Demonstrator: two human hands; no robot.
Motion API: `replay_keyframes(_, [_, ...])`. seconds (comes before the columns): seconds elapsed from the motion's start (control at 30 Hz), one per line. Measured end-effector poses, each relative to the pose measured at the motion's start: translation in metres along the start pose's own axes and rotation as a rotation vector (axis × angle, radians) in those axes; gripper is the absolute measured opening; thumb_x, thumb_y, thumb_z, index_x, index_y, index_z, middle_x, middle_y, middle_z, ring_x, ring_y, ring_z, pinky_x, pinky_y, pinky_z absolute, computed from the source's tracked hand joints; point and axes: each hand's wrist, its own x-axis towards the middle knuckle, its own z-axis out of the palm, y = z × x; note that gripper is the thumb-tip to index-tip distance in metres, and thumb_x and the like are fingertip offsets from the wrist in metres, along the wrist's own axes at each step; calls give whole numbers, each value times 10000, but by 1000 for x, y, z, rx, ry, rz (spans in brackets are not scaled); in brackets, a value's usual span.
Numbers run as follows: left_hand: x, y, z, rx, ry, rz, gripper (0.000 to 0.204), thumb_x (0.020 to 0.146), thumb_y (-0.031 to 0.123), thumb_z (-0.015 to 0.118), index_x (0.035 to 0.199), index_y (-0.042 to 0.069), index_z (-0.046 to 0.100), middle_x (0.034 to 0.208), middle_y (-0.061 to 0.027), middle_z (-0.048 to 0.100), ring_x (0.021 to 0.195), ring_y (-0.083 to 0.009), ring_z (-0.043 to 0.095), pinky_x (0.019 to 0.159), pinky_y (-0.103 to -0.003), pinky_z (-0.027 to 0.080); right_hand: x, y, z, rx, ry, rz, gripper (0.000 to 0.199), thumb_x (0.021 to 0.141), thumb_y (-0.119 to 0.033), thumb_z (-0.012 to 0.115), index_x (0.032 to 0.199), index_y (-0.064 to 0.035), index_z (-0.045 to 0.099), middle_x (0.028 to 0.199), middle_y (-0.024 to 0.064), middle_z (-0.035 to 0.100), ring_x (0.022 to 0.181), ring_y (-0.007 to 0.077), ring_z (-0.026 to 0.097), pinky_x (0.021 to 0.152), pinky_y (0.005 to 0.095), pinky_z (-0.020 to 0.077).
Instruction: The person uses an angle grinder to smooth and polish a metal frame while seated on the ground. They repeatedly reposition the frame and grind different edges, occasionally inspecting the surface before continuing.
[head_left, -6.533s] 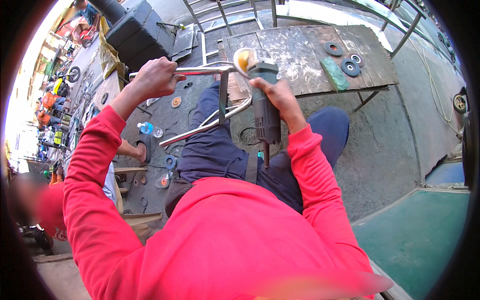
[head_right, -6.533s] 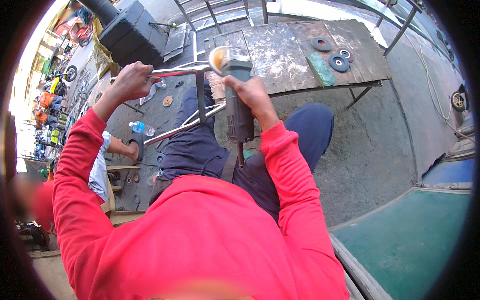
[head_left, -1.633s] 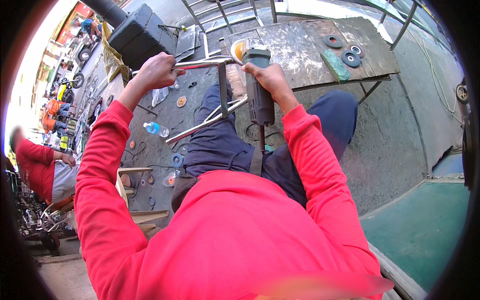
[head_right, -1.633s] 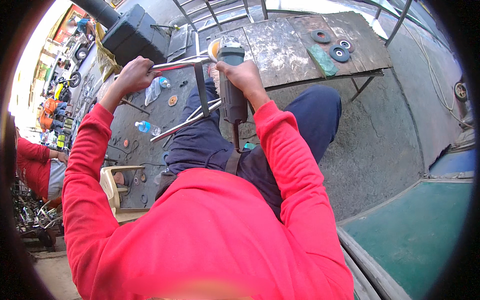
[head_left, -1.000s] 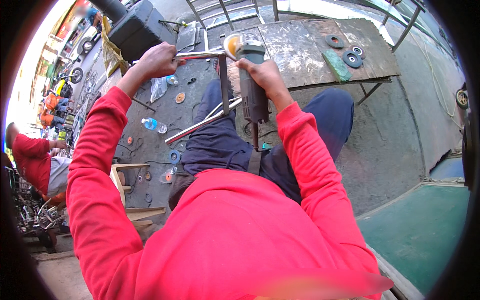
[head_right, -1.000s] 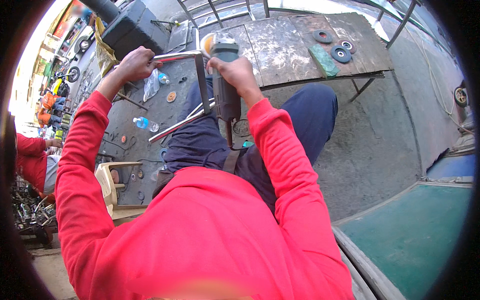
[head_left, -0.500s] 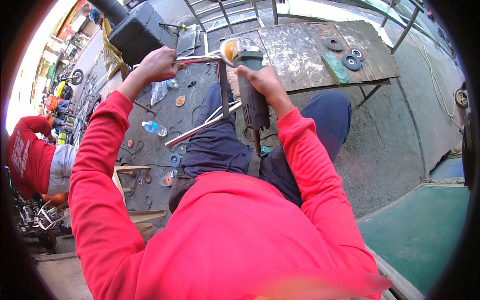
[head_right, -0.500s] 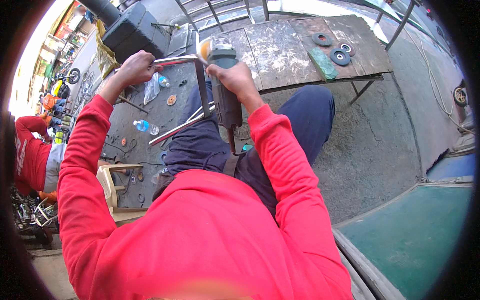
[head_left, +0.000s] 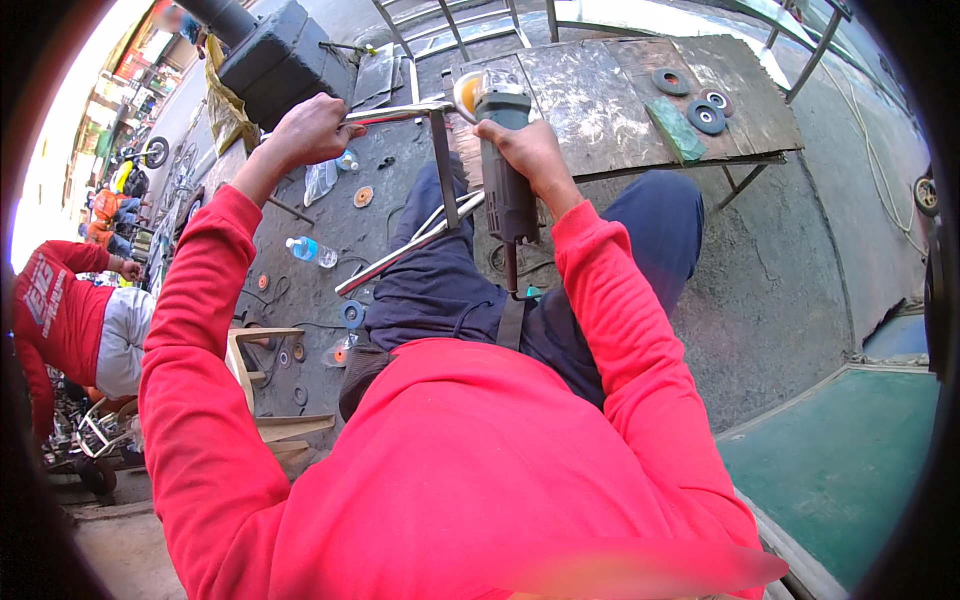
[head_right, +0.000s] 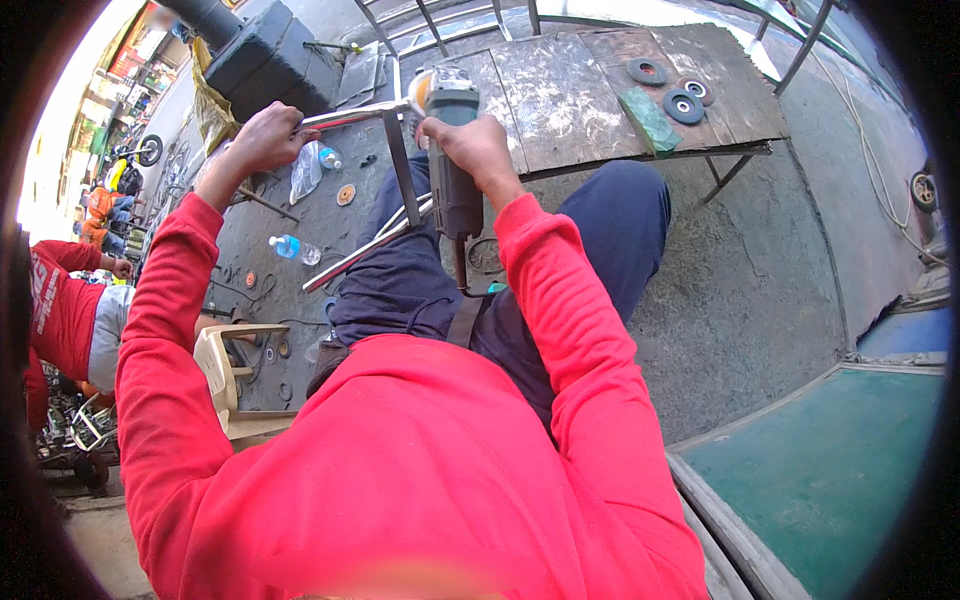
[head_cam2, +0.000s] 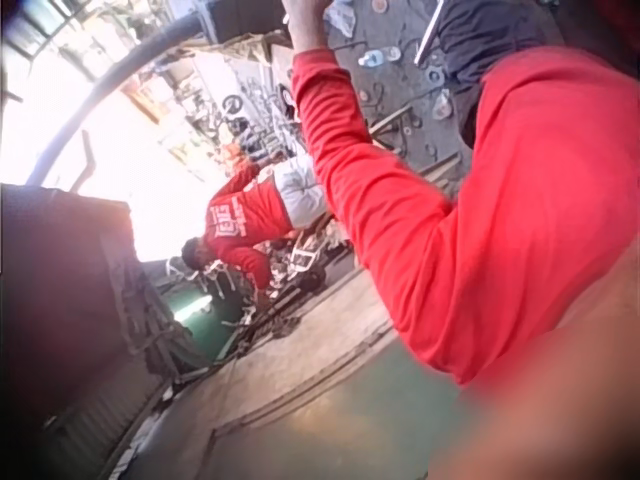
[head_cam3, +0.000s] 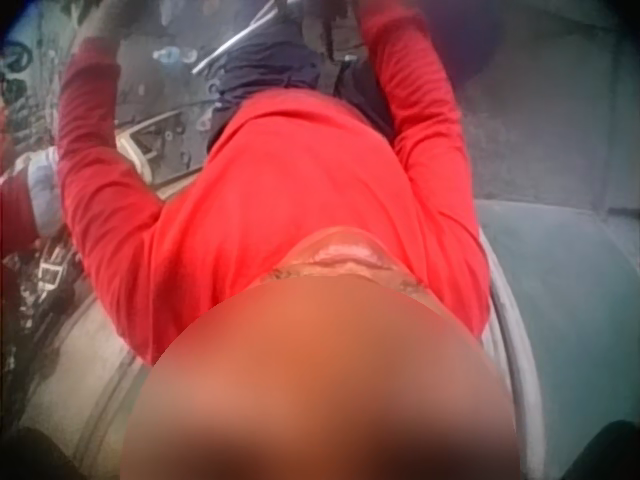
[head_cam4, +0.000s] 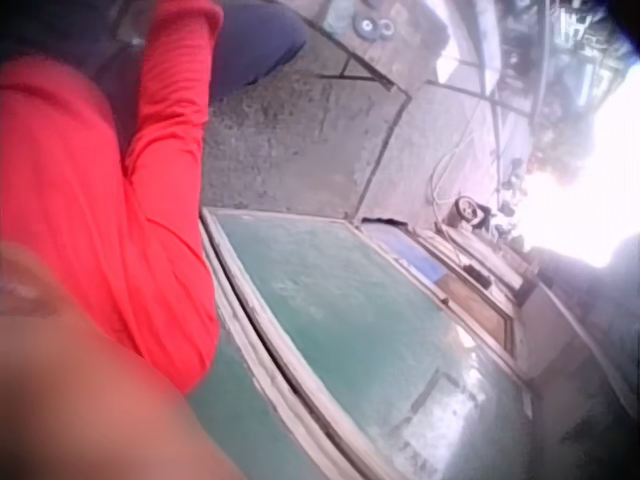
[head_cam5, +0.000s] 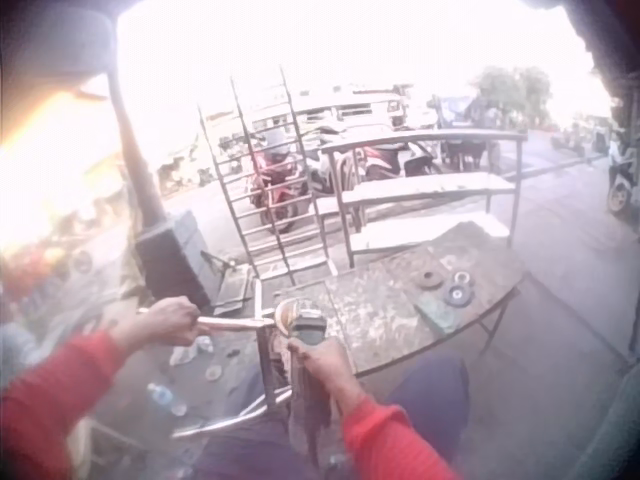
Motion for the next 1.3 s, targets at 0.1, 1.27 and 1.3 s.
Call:
replay_keyframes(0.1, [3,-4,1,-5,13,-12,492,855,393,641,724,-81,640,722,-262,621,721,-402,638,699,-459,508,2,4,3,27,4,6,456,678,-342,817,836,65,685,746,108,672,577,169,643,516,302,505])
replay_keyframes(1.27, [-24,28,-25,-27,-39,29,339,833,274,608,699,-26,693,676,-240,637,704,-381,666,664,-446,551,3,-7,-5,243,-73,2,420,686,-289,805,823,75,648,690,86,623,485,175,582,451,341,486])
replay_keyframes(1.3, [-25,29,-26,-21,-28,39,336,832,270,606,698,-26,692,676,-239,638,703,-383,665,662,-446,550,2,-7,-3,255,-113,-25,413,690,-281,802,826,75,645,693,87,624,487,177,584,451,342,489])
